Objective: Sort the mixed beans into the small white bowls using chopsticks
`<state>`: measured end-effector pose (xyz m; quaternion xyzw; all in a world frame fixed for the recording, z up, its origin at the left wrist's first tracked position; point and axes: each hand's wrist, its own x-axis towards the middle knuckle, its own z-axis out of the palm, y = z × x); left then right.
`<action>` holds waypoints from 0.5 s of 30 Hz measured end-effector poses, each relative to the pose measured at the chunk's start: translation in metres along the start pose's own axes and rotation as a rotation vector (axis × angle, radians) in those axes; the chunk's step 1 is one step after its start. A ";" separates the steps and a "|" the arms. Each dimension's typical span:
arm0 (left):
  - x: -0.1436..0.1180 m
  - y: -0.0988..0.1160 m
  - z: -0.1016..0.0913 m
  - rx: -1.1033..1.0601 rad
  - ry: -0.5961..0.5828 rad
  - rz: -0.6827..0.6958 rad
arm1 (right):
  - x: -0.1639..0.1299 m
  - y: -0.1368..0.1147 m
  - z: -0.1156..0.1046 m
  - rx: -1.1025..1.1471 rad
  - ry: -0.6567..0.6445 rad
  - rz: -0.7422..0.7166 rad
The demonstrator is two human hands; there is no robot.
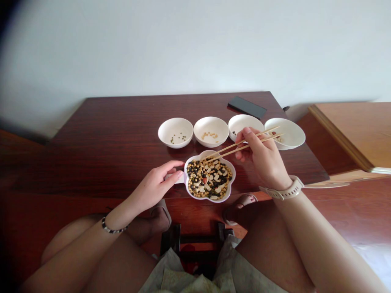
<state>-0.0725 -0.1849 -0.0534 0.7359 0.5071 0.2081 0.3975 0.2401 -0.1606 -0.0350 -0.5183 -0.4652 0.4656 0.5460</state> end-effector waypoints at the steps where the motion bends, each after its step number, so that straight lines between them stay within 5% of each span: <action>1: 0.000 0.000 0.000 0.001 0.002 -0.001 | 0.000 0.001 0.000 0.006 -0.004 0.002; 15: 0.000 0.004 -0.002 0.020 -0.001 0.007 | -0.004 -0.002 0.009 0.043 -0.048 0.050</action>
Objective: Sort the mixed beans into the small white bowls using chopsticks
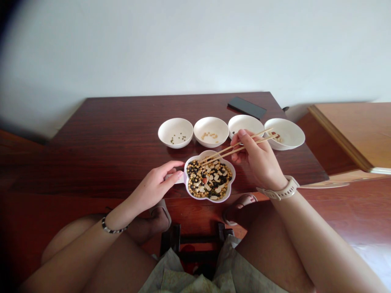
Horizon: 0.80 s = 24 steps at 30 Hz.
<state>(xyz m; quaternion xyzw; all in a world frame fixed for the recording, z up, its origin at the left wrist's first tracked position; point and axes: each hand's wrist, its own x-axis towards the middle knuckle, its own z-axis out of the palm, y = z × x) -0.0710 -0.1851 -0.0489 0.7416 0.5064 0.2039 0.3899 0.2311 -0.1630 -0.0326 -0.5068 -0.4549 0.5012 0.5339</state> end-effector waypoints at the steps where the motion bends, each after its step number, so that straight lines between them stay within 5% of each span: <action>1: 0.000 0.000 0.000 -0.001 0.002 0.002 | 0.000 0.000 0.001 0.010 -0.003 0.003; 24: -0.001 0.000 0.000 0.002 -0.009 0.009 | 0.004 0.016 0.004 0.213 -0.065 0.192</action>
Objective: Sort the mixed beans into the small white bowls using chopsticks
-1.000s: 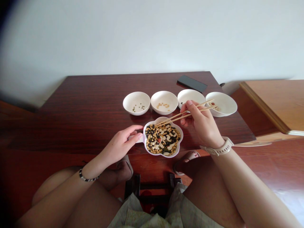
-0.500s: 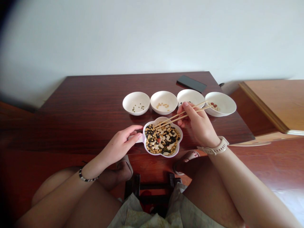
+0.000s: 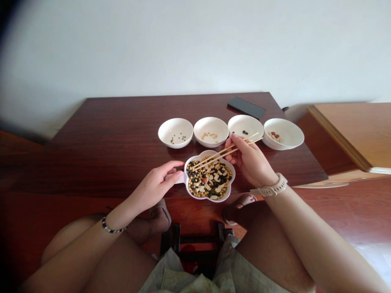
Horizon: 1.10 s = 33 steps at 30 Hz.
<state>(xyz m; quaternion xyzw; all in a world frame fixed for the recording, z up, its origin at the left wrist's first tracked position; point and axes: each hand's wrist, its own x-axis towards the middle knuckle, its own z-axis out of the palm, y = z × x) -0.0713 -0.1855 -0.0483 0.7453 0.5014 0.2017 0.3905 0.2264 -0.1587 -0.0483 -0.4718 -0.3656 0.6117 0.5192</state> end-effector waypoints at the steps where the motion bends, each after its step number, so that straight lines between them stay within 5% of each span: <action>1: 0.000 0.000 0.000 0.000 0.002 0.001 | 0.000 0.000 0.000 0.005 -0.003 0.005; 15: -0.001 -0.001 0.000 -0.012 -0.003 0.004 | 0.004 0.001 -0.003 0.129 -0.031 0.057; 33: 0.001 0.000 0.001 -0.022 0.007 -0.018 | -0.002 -0.004 -0.002 -0.001 -0.068 0.027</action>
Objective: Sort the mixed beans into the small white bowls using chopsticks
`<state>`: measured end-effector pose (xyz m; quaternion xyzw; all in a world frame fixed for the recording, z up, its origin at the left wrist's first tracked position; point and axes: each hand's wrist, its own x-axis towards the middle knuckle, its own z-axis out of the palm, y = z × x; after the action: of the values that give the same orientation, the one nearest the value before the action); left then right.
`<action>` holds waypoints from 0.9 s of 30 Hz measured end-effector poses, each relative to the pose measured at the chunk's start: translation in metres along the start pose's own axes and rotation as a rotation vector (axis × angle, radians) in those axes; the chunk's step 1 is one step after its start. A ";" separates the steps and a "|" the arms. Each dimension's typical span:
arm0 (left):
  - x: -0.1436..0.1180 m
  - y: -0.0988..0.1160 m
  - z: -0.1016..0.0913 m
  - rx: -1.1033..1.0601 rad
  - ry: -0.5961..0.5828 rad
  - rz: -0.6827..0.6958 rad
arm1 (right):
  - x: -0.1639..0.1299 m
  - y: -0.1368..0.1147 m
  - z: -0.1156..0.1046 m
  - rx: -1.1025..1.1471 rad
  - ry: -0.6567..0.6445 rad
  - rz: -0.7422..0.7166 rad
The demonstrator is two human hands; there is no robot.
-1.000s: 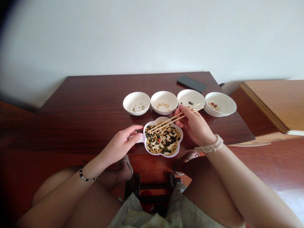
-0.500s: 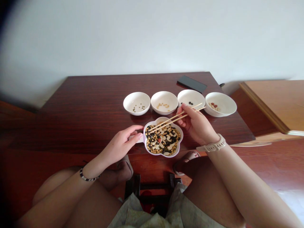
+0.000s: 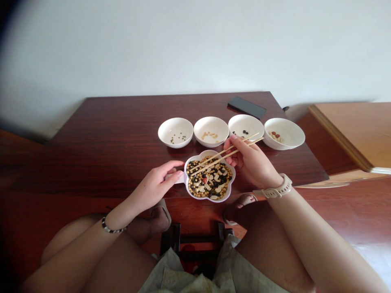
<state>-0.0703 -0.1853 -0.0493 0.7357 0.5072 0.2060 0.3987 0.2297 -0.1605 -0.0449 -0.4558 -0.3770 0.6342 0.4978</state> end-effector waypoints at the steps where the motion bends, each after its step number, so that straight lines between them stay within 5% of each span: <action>1: 0.000 0.000 0.000 0.001 0.000 0.001 | 0.000 0.000 0.001 -0.005 0.005 0.001; 27: 0.001 0.001 0.001 0.006 -0.007 -0.008 | -0.002 0.002 0.003 -0.043 0.010 -0.032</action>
<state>-0.0693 -0.1849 -0.0493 0.7354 0.5095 0.2004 0.3993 0.2260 -0.1630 -0.0452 -0.4635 -0.3953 0.6155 0.5000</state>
